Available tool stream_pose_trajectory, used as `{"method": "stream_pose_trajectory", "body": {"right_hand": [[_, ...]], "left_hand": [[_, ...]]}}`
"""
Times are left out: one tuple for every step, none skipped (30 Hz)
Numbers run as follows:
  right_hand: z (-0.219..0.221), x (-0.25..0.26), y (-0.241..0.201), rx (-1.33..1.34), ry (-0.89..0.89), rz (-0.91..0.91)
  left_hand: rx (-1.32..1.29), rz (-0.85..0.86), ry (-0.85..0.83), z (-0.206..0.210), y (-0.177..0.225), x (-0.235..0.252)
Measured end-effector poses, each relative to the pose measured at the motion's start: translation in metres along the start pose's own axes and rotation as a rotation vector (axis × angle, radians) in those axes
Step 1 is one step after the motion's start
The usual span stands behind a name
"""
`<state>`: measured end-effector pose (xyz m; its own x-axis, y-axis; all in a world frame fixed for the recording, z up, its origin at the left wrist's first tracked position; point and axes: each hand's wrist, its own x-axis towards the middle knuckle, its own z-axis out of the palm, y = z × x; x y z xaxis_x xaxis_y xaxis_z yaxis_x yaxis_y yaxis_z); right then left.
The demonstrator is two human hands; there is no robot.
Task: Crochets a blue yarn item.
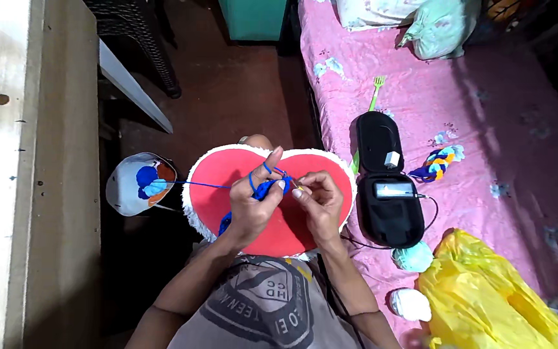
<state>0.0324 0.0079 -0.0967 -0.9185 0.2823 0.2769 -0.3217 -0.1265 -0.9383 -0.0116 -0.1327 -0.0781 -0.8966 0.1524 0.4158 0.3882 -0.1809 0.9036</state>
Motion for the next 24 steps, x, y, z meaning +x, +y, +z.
{"method": "stream_pose_trajectory", "body": {"right_hand": [[-0.001, -0.002, 0.002, -0.16, 0.014, -0.108], [-0.002, -0.003, 0.004, -0.3, 0.019, -0.213], [-0.004, -0.003, 0.005, -0.415, 0.021, -0.304], [-0.006, -0.002, 0.006, -0.509, 0.018, -0.375], [-0.008, -0.001, 0.005, -0.582, 0.009, -0.427], [-0.011, 0.001, 0.005, -0.635, -0.004, -0.466], [-0.013, 0.002, 0.005, -0.671, -0.022, -0.499], [-0.015, 0.003, 0.005, -0.689, -0.041, -0.521], [-0.017, 0.004, 0.006, -0.681, -0.063, -0.522], [-0.02, 0.003, 0.006, -0.647, -0.087, -0.497], [-0.023, 0.002, 0.006, -0.582, -0.108, -0.444], [-0.025, 0.001, 0.005, -0.488, -0.126, -0.359], [-0.027, -0.001, 0.005, -0.37, -0.137, -0.247], [-0.03, -0.001, 0.003, -0.246, -0.143, -0.116], [-0.032, 0.0, 0.001, -0.124, -0.146, 0.01], [-0.034, 0.001, -0.001, -0.023, -0.154, 0.119], [-0.035, 0.003, -0.004, 0.027, -0.161, 0.2], [-0.034, 0.004, -0.007, 0.016, -0.169, 0.243], [-0.031, 0.005, -0.01, -0.055, -0.171, 0.242], [-0.026, 0.006, -0.014, -0.149, -0.159, 0.214], [-0.02, 0.006, -0.017, -0.228, -0.134, 0.178], [-0.015, 0.006, -0.019, -0.276, -0.105, 0.147], [-0.01, 0.007, -0.019, -0.287, -0.075, 0.125], [-0.007, 0.008, -0.019, -0.254, -0.049, 0.122]], "left_hand": [[0.0, -0.011, -0.003, 0.0, 0.001, 0.001], [0.008, -0.015, -0.013, -0.001, 0.001, 0.001], [0.019, -0.017, -0.029, -0.002, 0.002, 0.002], [0.028, -0.025, -0.048, -0.005, 0.003, 0.004], [0.036, -0.037, -0.064, -0.007, 0.004, 0.006], [0.036, -0.059, -0.074, -0.01, 0.004, 0.009], [0.012, -0.092, -0.083, -0.013, 0.005, 0.01], [-0.02, -0.127, -0.09, -0.017, 0.004, 0.012], [-0.056, -0.165, -0.1, -0.02, 0.004, 0.014], [-0.1, -0.206, -0.111, -0.023, 0.003, 0.015], [-0.142, -0.248, -0.122, -0.026, 0.003, 0.016], [-0.183, -0.278, -0.138, -0.027, 0.002, 0.017], [-0.207, -0.291, -0.158, -0.028, 0.0, 0.018], [-0.213, -0.282, -0.18, -0.027, -0.002, 0.018], [-0.17, -0.241, -0.206, -0.026, -0.004, 0.018], [-0.084, -0.169, -0.23, -0.023, -0.005, 0.017], [0.016, -0.073, -0.248, -0.02, -0.008, 0.016], [0.107, 0.024, -0.257, -0.015, -0.011, 0.014], [0.188, 0.103, -0.256, -0.01, -0.015, 0.01], [0.258, 0.163, -0.256, -0.005, -0.019, 0.007], [0.32, 0.207, -0.256, -0.001, -0.023, 0.003], [0.358, 0.233, -0.262, 0.002, -0.025, -0.001], [0.357, 0.238, -0.269, 0.003, -0.027, -0.002], [0.315, 0.218, -0.281, 0.002, -0.027, -0.002]]}}
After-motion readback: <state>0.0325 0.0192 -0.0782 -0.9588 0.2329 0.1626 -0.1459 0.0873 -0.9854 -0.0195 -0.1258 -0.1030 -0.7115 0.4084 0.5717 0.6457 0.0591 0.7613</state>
